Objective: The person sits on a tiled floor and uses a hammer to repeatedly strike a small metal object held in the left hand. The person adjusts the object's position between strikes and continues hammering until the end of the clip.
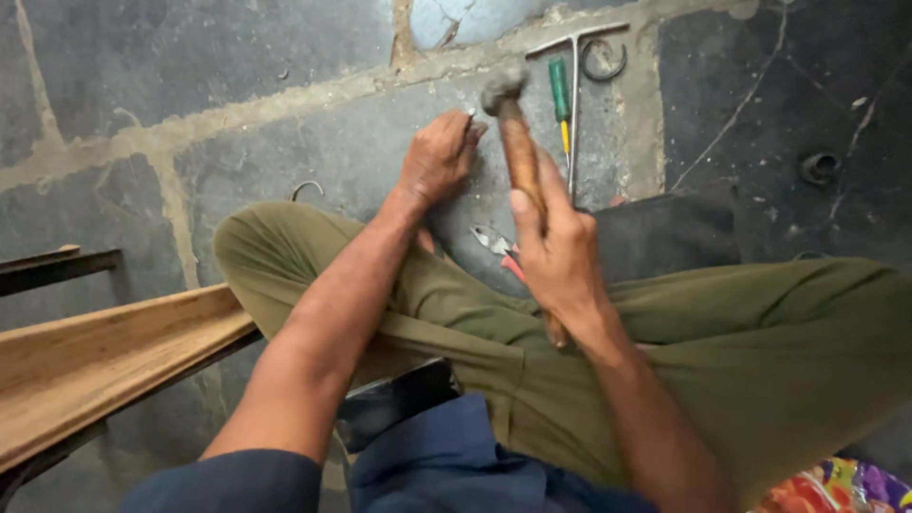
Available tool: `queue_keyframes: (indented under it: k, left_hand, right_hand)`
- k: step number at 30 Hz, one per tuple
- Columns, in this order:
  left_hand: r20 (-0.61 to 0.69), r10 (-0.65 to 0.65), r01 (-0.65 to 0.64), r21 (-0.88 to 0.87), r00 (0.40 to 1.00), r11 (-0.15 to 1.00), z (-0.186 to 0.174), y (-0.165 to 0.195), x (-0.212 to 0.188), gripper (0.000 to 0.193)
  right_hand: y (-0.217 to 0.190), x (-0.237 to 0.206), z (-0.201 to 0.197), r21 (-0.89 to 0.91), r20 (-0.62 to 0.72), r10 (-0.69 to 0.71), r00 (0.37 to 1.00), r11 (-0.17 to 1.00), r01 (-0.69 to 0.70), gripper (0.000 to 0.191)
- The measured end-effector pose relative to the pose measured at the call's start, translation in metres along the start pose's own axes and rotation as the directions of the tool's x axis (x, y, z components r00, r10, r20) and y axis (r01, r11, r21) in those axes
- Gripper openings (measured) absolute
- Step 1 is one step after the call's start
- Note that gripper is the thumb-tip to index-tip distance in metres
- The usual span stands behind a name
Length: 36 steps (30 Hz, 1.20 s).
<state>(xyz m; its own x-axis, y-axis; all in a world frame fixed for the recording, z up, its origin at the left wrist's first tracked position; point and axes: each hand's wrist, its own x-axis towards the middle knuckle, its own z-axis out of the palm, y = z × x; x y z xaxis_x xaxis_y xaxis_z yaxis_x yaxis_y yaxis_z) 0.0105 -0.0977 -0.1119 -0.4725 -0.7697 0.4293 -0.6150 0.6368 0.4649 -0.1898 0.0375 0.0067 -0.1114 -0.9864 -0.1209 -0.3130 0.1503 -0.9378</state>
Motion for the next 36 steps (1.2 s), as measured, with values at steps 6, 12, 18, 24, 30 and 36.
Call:
queue_keyframes:
  k: [6,12,18,24,30,36]
  left_hand:
    - [-0.033,-0.160,0.158,-0.069,0.987,0.985,0.009,-0.009,-0.002,0.017]
    - [-0.080,-0.115,0.099,-0.174,0.990,0.980,0.025,0.005,0.001,0.013]
    - [0.016,-0.112,0.113,-0.217,0.994,0.970,0.025,0.019,0.002,0.010]
    - [0.041,-0.097,0.102,-0.175,0.994,0.979,0.022,0.022,-0.001,0.011]
    - [0.059,-0.061,0.067,-0.118,0.996,0.991,0.020,0.024,0.000,0.015]
    - [0.001,0.026,-0.026,-0.020,1.000,0.999,0.024,0.024,0.002,0.023]
  right_hand:
    - [0.012,-0.002,-0.019,0.059,-0.168,-0.049,0.985,0.996,0.059,0.053]
    - [0.015,0.000,-0.030,0.218,-0.174,0.105,0.979,0.974,-0.066,0.056]
    - [0.017,-0.003,-0.030,0.129,-0.207,-0.015,0.978,0.991,0.043,0.052]
    - [0.018,-0.005,-0.032,0.132,-0.203,0.007,0.979,0.991,0.020,0.052]
    - [0.024,-0.005,-0.030,0.129,-0.211,0.004,0.977,0.991,0.023,0.052]
    - [-0.006,-0.019,-0.039,0.147,-0.247,-0.119,0.962,0.977,0.158,0.052]
